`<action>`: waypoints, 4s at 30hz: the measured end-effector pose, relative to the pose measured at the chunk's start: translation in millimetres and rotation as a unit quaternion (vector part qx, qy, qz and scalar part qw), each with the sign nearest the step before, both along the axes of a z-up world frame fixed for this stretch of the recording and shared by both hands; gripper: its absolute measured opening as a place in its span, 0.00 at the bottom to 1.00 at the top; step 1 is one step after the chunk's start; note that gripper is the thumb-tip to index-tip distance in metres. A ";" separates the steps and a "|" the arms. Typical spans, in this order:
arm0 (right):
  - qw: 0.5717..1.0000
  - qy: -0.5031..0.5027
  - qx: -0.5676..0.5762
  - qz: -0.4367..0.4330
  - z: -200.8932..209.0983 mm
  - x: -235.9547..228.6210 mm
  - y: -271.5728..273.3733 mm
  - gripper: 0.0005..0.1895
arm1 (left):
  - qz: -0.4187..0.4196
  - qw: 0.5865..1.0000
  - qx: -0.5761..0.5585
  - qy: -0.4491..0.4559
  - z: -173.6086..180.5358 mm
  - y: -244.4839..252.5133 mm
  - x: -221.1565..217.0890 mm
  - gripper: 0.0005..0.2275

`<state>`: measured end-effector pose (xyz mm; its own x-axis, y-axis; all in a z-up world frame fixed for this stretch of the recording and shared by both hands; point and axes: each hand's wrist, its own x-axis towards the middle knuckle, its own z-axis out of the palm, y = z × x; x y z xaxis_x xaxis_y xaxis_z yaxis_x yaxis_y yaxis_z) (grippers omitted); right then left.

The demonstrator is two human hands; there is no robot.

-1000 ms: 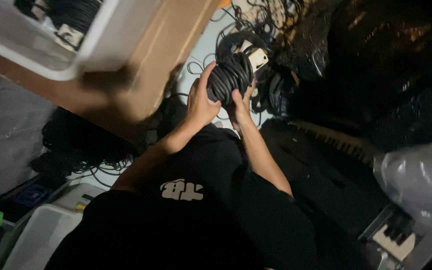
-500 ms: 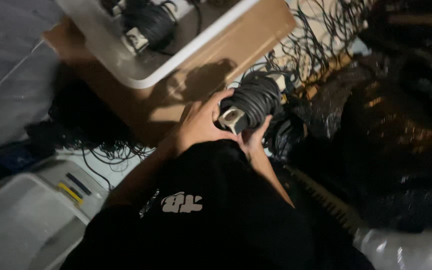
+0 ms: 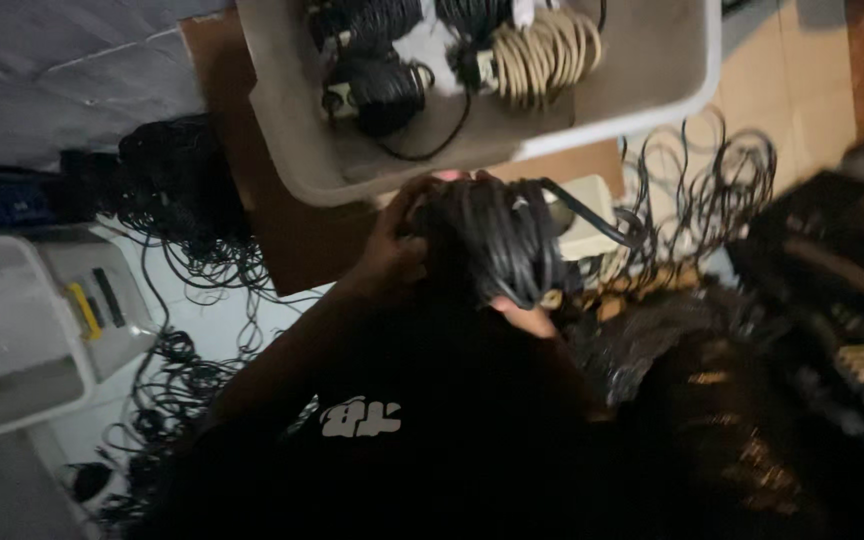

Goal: The person sits on the floor and organizes a pile of tangled black cables. They separate the cables, coil them into neat bundles, and place the organized bundles into a white plastic storage bin.

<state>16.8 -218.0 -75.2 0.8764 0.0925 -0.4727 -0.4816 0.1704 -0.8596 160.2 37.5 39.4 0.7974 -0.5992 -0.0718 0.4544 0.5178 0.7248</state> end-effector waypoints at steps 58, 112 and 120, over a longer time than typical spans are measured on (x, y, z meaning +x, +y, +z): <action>0.782 -0.377 -0.398 0.297 54.4 479.2 55.8 0.45 | 0.037 0.750 0.644 -0.147 -100.4 44.6 362.4 0.23; 0.868 -0.255 -0.139 0.403 79.1 186.2 -22.7 0.24 | -0.037 0.912 0.247 -0.324 37.2 2.6 29.9 0.22; 0.899 -0.174 0.014 0.401 7.2 161.9 -19.3 0.18 | 0.015 0.835 0.536 -0.125 -67.8 -52.8 -24.0 0.16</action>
